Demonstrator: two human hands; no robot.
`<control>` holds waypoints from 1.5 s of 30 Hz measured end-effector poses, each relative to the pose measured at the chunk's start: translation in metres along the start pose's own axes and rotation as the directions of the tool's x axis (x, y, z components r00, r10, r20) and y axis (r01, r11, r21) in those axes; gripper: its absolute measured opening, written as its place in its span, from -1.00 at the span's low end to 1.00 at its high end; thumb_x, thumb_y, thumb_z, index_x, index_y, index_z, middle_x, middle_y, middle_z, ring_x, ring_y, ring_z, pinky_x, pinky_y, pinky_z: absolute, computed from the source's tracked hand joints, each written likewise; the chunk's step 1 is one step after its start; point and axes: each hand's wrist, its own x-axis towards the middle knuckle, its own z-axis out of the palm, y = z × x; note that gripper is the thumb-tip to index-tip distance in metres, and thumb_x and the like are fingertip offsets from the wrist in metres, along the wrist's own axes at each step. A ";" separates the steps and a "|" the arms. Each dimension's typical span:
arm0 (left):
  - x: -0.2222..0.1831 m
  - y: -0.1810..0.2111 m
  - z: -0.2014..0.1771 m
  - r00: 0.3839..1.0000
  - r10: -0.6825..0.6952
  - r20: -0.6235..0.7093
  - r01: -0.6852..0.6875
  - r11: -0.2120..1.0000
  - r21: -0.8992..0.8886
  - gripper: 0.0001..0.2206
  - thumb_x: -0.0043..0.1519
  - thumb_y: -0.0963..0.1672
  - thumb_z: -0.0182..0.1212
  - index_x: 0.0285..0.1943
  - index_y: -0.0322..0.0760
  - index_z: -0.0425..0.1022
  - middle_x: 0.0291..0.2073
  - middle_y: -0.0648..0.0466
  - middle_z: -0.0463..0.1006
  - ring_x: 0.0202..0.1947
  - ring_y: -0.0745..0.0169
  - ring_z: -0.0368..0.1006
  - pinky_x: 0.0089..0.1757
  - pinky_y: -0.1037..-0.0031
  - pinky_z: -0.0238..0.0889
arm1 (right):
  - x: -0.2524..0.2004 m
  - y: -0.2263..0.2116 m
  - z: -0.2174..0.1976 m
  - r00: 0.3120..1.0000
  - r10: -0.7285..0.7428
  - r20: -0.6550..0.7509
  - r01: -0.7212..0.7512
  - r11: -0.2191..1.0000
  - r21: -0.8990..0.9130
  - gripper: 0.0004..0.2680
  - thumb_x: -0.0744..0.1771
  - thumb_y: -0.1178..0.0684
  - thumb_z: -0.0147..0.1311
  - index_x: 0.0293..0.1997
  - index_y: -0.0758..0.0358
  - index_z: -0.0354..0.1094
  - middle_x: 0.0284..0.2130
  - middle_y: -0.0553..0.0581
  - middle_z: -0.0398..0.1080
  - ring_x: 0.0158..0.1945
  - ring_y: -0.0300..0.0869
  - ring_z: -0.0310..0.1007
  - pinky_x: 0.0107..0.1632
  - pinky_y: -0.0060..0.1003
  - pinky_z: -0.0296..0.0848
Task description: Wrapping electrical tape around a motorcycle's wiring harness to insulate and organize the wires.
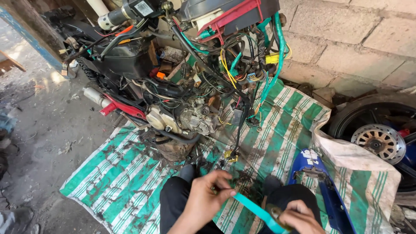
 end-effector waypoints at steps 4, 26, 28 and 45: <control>0.001 -0.017 -0.015 0.987 -0.160 0.024 0.162 0.969 -0.188 -0.73 0.10 -0.33 0.62 -0.04 -0.40 0.75 -0.46 0.11 0.72 -0.48 0.38 0.51 -0.35 0.54 0.40 | 0.003 -0.059 -0.004 0.886 -0.377 -0.270 0.447 0.850 0.278 -0.79 0.29 0.03 0.23 -0.62 0.11 0.46 -0.54 -0.07 0.63 -0.20 -0.19 0.60 0.02 -0.31 0.55; 0.036 -0.056 -0.036 0.981 -0.188 -0.048 0.154 0.905 -0.398 -0.74 0.31 -0.26 0.46 0.17 -0.42 0.61 -0.41 0.10 0.62 -0.45 0.44 0.40 -0.33 0.60 0.24 | 0.058 -0.068 -0.068 0.926 0.238 0.292 -0.343 0.855 0.390 -0.79 0.28 0.15 0.35 -0.05 0.31 0.81 -0.41 0.06 0.77 -0.43 -0.23 0.55 -0.28 -0.35 0.47; 0.041 -0.072 -0.030 0.972 -0.228 -0.059 0.184 0.890 -0.417 -0.76 0.35 -0.22 0.41 0.16 -0.44 0.60 -0.41 0.08 0.60 -0.43 0.39 0.42 -0.30 0.56 0.28 | 0.059 -0.074 -0.069 0.930 0.237 0.282 -0.325 0.887 0.328 -0.85 0.29 0.09 0.34 -0.20 0.30 0.81 -0.48 0.04 0.67 -0.47 -0.22 0.46 -0.32 -0.32 0.38; -0.010 -0.265 0.117 0.701 -0.713 0.027 0.601 0.610 0.516 0.02 0.39 0.34 -0.02 0.79 -0.30 -0.29 0.41 -0.45 0.36 0.28 -0.44 0.50 0.24 -0.02 0.37 | 0.051 -0.078 0.013 0.803 0.429 0.414 -0.359 0.903 -0.237 -0.83 0.34 -0.13 0.21 -0.31 0.01 0.70 -0.39 -0.13 0.67 -0.28 -0.13 0.60 -0.09 -0.20 0.48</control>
